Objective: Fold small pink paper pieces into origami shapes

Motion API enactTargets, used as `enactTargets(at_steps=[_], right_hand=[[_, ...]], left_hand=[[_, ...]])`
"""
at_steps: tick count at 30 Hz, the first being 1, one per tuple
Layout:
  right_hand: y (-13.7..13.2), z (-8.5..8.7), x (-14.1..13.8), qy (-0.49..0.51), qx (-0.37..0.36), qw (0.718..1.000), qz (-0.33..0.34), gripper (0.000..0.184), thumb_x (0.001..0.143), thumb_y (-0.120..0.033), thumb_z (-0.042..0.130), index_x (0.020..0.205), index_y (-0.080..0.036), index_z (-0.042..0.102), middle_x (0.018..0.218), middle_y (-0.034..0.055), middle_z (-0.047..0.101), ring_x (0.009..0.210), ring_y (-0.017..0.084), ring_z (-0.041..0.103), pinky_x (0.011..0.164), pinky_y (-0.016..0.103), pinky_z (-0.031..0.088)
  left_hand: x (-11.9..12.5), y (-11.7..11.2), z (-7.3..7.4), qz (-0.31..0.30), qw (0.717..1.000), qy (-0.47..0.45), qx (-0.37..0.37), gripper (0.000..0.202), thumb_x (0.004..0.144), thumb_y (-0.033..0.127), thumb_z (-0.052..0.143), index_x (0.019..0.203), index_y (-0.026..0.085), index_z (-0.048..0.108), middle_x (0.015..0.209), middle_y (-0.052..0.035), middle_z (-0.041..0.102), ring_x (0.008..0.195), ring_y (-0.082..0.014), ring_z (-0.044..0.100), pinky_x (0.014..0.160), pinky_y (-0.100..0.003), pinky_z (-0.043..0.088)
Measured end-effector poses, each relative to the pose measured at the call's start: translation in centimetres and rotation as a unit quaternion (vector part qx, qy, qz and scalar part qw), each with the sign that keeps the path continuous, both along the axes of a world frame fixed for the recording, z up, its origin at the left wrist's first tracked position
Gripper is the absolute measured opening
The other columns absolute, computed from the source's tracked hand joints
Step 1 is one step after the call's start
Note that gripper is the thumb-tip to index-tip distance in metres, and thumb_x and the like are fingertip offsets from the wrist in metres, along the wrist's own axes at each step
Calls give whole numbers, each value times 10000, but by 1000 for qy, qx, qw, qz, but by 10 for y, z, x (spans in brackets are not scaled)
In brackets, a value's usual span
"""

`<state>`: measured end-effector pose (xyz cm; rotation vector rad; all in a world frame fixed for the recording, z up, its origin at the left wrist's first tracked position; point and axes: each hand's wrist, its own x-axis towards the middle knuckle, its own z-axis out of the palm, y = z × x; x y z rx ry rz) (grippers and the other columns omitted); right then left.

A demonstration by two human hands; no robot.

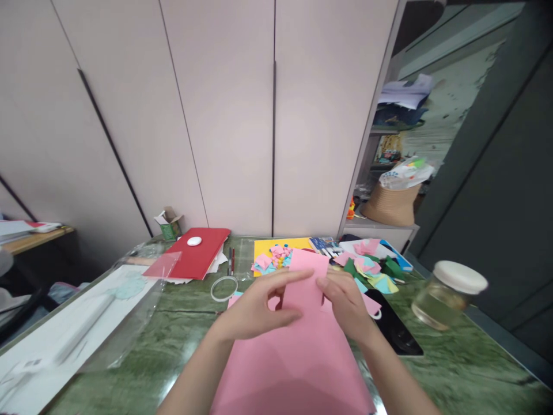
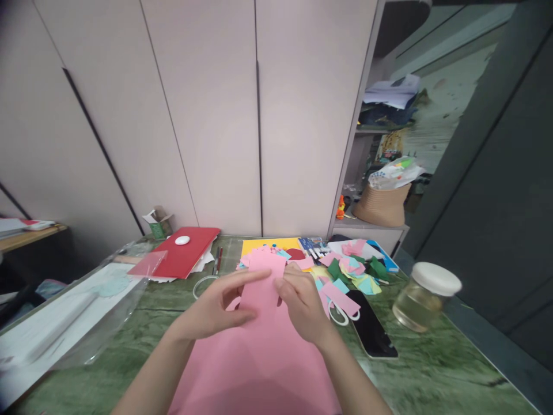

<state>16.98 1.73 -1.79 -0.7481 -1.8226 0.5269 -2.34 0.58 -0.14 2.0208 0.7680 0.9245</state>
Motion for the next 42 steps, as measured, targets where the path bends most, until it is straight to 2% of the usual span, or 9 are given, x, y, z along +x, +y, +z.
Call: enactTargets(at_steps=[3,7,15,20,23,28,32,37,42], right_hand=[[1,0,0,2,-7,1000,0,420,912,-305,367,504,-204,354,513,-25,423,519,135,366,580,299,303],[2,-2,1,21,-9,1000,-15,430,919,-306,362,503,-205,410,512,-10,441,562,151,420,575,302,304],[2,2,8,43,8,999,-15,433,923,-293,382,501,-199,414,493,-19,397,541,146,392,573,306,288],[-1,4,9,43,56,997,-23,430,934,-252,368,508,-195,365,492,-30,369,522,132,367,587,306,287],[0,3,7,43,36,998,-25,432,939,-278,364,514,-197,378,501,-27,387,528,133,386,575,296,289],[6,1,10,61,-45,997,-29,427,941,-353,374,550,-192,430,550,-25,423,540,125,407,545,274,289],[13,-2,14,59,-64,996,-3,408,942,-412,352,604,-193,418,583,-29,388,534,119,355,510,266,259],[17,-4,17,45,-69,997,-1,416,935,-443,354,597,-201,343,579,-39,318,524,113,308,497,262,242],[12,1,13,38,-74,996,13,430,933,-449,355,583,-199,345,578,-37,340,524,111,326,505,254,277]], left_hand=[[0,1,0,-2,1000,5,-4,609,729,133,628,1294,314,493,1075,-49,587,769,-141,459,675,-267,443],[-1,0,2,-10,999,34,-1,655,709,104,621,1311,315,473,1107,-47,594,731,-132,432,644,-256,424],[-3,-1,4,-33,997,59,-31,670,702,131,651,1319,315,467,1025,-38,611,737,-141,451,626,-251,412],[-4,-1,4,-64,996,33,-58,646,687,123,673,1287,297,512,975,-42,590,788,-156,471,656,-262,418],[-5,-1,3,-70,993,-2,-91,657,696,112,677,1294,312,495,958,-36,580,774,-147,488,658,-260,420],[-2,4,-1,-109,958,-186,-192,896,728,254,713,1428,373,167,1067,-62,588,728,-132,536,617,-242,424],[7,7,-4,-56,932,-250,-255,555,870,392,531,1377,241,364,962,-70,629,752,-142,566,721,-278,442],[17,7,-7,-176,884,-281,-330,576,809,410,612,1325,211,450,1100,-142,618,945,-273,613,781,-389,468],[19,6,-8,-214,876,-273,-335,625,748,440,672,1300,215,484,1188,-163,588,1060,-317,576,819,-415,465]])
